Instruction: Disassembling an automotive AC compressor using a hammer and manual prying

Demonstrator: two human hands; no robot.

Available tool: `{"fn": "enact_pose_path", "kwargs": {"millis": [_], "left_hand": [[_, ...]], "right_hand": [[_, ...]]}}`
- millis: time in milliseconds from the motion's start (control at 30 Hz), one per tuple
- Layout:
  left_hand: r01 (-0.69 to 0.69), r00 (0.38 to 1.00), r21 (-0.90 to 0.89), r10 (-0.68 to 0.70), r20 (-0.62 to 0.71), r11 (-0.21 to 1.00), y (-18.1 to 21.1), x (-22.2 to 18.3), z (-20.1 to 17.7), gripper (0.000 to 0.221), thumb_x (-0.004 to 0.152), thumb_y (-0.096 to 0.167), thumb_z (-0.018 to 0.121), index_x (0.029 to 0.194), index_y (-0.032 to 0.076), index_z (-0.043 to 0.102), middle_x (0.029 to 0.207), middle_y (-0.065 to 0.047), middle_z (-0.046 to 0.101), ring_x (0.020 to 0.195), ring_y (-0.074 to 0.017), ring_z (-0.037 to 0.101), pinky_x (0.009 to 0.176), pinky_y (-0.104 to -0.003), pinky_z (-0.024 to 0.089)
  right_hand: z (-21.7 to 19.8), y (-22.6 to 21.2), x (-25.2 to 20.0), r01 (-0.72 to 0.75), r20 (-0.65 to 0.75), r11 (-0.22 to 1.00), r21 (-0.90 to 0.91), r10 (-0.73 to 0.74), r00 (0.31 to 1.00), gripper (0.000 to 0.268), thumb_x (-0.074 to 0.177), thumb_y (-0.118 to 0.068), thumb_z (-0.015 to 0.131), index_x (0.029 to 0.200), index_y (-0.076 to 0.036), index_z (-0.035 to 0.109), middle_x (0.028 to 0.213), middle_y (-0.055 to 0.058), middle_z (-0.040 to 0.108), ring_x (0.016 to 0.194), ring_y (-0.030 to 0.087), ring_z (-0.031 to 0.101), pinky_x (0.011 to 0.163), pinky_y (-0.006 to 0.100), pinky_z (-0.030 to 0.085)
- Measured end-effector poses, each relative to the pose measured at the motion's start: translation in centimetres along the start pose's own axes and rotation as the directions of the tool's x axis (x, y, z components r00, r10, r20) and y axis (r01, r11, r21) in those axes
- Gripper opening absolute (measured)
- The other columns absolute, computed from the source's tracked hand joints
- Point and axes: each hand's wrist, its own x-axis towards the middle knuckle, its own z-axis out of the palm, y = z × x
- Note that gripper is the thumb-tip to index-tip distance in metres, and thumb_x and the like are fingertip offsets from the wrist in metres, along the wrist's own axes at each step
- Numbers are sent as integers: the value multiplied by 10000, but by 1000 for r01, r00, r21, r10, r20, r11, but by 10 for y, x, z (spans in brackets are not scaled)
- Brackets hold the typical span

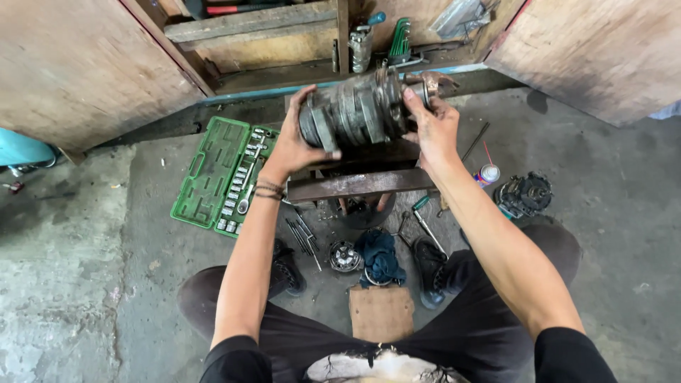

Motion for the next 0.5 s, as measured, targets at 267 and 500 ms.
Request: {"fn": "enact_pose_path", "kwargs": {"millis": [267, 500], "left_hand": [[-58, 997, 82, 61, -36, 995, -2, 23, 0, 1034, 552, 403, 1034, 1406, 171, 499, 1320, -96, 573, 1262, -320, 576, 1126, -479, 405], [-67, 997, 170, 70, -11, 983, 11, 15, -7, 982, 554, 403, 1002, 1363, 127, 520, 1295, -154, 611, 1228, -401, 595, 1085, -536, 436]], "right_hand": [[-4, -5, 4, -83, -53, 996, 21, 84, 995, 577, 783, -400, 910, 1022, 60, 657, 865, 185, 698, 660, 320, 746, 536, 464, 667], [-6, -7, 5, -67, -19, 998, 14, 68, 998, 583, 773, -350, 944, 960, 110, 640, 813, 183, 647, 636, 326, 731, 523, 498, 672]]}}
